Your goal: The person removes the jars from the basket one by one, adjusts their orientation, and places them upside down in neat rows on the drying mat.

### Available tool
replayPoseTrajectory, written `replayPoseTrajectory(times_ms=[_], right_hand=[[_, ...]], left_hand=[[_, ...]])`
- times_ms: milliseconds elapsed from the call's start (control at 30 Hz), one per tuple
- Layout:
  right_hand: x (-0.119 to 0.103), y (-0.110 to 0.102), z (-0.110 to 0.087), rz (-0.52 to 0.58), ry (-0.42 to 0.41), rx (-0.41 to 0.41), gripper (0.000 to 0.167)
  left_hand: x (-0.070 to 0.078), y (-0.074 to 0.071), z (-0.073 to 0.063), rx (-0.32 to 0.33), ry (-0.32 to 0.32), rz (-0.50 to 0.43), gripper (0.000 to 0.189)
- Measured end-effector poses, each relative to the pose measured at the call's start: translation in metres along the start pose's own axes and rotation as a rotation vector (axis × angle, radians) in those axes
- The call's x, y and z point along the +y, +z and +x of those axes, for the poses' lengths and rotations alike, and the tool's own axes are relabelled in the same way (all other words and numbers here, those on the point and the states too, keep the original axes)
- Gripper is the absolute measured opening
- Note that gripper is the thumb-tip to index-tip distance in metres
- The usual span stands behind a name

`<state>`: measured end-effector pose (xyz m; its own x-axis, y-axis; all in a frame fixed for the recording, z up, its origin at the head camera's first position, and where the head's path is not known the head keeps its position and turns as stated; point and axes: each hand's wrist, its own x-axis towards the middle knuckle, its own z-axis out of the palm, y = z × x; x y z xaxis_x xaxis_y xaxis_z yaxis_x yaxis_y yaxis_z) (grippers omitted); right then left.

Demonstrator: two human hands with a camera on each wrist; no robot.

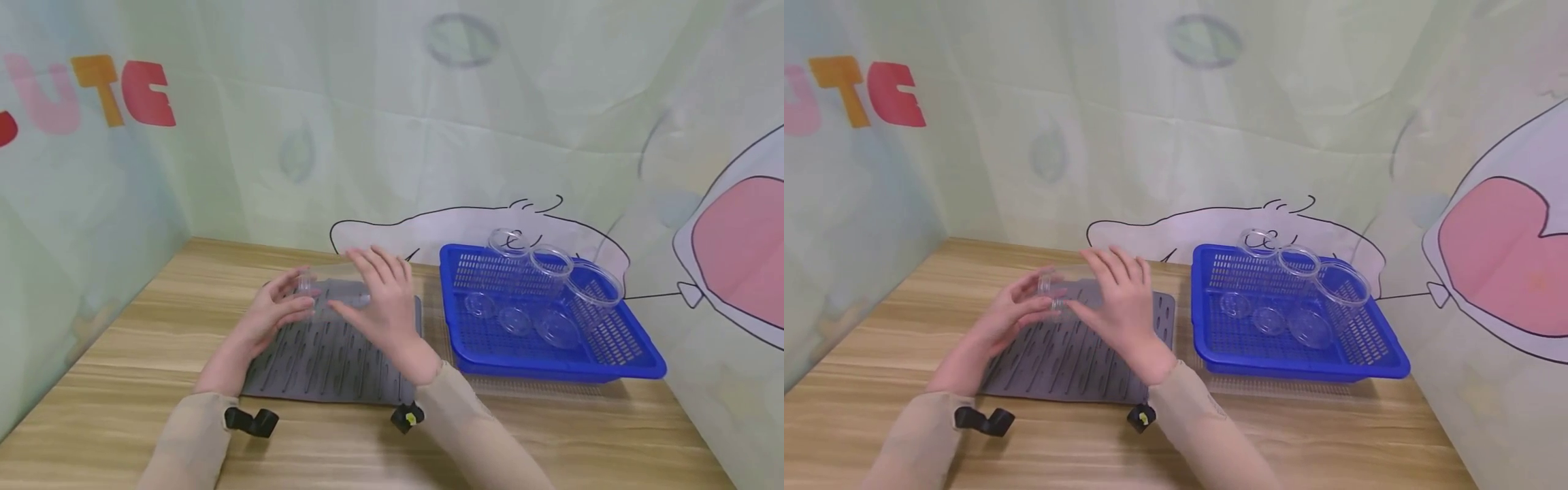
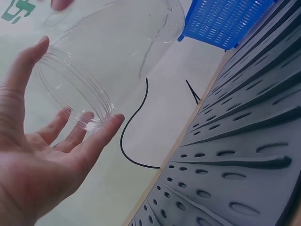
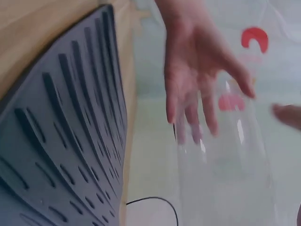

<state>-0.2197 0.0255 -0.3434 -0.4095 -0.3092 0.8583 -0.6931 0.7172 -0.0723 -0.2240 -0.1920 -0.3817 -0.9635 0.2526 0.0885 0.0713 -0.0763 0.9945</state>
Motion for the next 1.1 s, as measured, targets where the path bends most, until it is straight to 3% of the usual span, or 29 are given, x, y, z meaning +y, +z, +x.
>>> replayPoseTrajectory(times_ms=[100,200,433,700,867,1100], right_hand=[[0.010,-0.003,-0.002,0.175,0.084,0.170,0.076],[0.018,-0.006,-0.005,0.375,0.221,0.246,0.075],[0.027,-0.005,-0.013,0.875,0.550,0.244,0.104],[0.027,0.012,-0.026,1.336,0.807,0.203,0.140],[0.022,0.027,-0.033,1.535,0.934,0.197,0.142],[0.006,0.037,-0.032,1.656,1.014,0.254,0.137]], left_hand=[[0.000,0.001,0.000,0.004,0.024,-0.057,0.068],[0.001,0.002,-0.001,0.004,0.047,-0.118,0.062],[0.003,0.003,-0.003,-0.011,0.129,-0.228,0.046],[0.003,0.003,-0.004,-0.007,0.212,-0.325,0.043],[0.005,0.006,-0.003,-0.026,0.218,-0.335,0.043],[0.007,0.012,-0.001,-0.043,0.221,-0.320,0.043]])
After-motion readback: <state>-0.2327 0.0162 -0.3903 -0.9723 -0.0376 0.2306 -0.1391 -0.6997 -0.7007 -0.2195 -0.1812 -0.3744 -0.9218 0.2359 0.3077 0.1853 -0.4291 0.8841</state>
